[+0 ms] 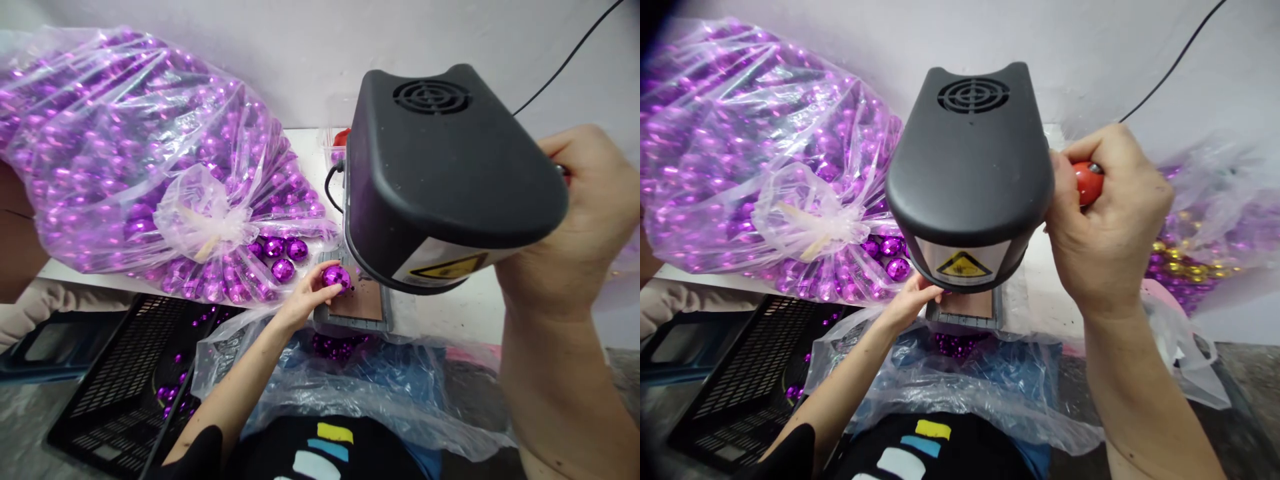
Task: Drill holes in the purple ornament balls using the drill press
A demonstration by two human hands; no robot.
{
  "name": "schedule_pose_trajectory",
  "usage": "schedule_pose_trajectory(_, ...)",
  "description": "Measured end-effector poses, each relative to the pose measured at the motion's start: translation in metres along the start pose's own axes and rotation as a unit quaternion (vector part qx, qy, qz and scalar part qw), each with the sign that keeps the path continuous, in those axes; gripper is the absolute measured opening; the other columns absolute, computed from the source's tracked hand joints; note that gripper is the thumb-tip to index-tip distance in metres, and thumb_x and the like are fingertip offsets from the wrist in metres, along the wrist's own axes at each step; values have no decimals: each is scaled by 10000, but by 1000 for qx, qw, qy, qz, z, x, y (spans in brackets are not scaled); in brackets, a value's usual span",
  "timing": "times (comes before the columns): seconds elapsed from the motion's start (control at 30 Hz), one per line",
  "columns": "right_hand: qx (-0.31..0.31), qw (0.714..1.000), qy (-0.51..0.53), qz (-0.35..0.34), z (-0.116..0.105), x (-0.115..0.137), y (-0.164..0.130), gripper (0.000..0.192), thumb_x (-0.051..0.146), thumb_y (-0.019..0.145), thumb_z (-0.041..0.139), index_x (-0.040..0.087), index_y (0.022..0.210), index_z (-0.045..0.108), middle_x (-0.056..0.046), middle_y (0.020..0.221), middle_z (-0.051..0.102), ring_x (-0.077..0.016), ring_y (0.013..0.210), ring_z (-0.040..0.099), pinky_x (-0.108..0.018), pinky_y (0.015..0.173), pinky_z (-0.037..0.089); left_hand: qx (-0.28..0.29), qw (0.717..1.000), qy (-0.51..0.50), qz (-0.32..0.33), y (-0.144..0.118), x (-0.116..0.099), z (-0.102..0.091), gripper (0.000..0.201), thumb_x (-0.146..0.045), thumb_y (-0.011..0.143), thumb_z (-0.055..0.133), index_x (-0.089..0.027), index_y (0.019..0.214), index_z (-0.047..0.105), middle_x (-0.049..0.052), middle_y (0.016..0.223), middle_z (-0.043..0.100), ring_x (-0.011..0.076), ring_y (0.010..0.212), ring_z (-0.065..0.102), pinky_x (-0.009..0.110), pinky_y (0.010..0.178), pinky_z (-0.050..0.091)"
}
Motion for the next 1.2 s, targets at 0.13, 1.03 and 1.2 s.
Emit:
schedule_pose_trajectory(0.13, -2, 1000, -6, 0, -1, -1, 1, 307, 433, 965, 524, 151, 898, 627, 35, 785, 534, -22, 725, 450, -253, 706, 326, -5, 995, 99, 34, 4, -2, 9, 567, -392, 796, 832, -201, 1289, 626, 73, 1188, 704, 233, 1101, 654, 388, 1008, 509)
schedule_pose_trajectory(1.03, -11, 1000, -18, 21, -1, 1, 1, 247, 350, 952, 530, 137, 852, 607, 31, 794, 542, -22, 735, 443, -262, 702, 329, -4, 907, 384, 174, 10, -6, 38, 464, -382, 845, 765, -251, 1273, 641, 108, 1264, 670, 341, 1265, 568, 560, 1160, 379)
schedule_pose_trajectory(1.2, -19, 999, -32, 28, -2, -2, 1, 236, 337, 947, 547, 132, 849, 613, 38, 800, 549, -13, 744, 453, -258, 710, 325, -12, 915, 355, 190, 10, 10, 35, 457, -400, 844, 766, -243, 1256, 644, 105, 1216, 701, 338, 1243, 584, 614, 1225, 267)
Point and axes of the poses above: each hand's wrist, its own y-axis towards the middle knuckle, its own z-axis out of the palm, x = y × z, the point moved 6 cm from there along y, towards the middle knuckle
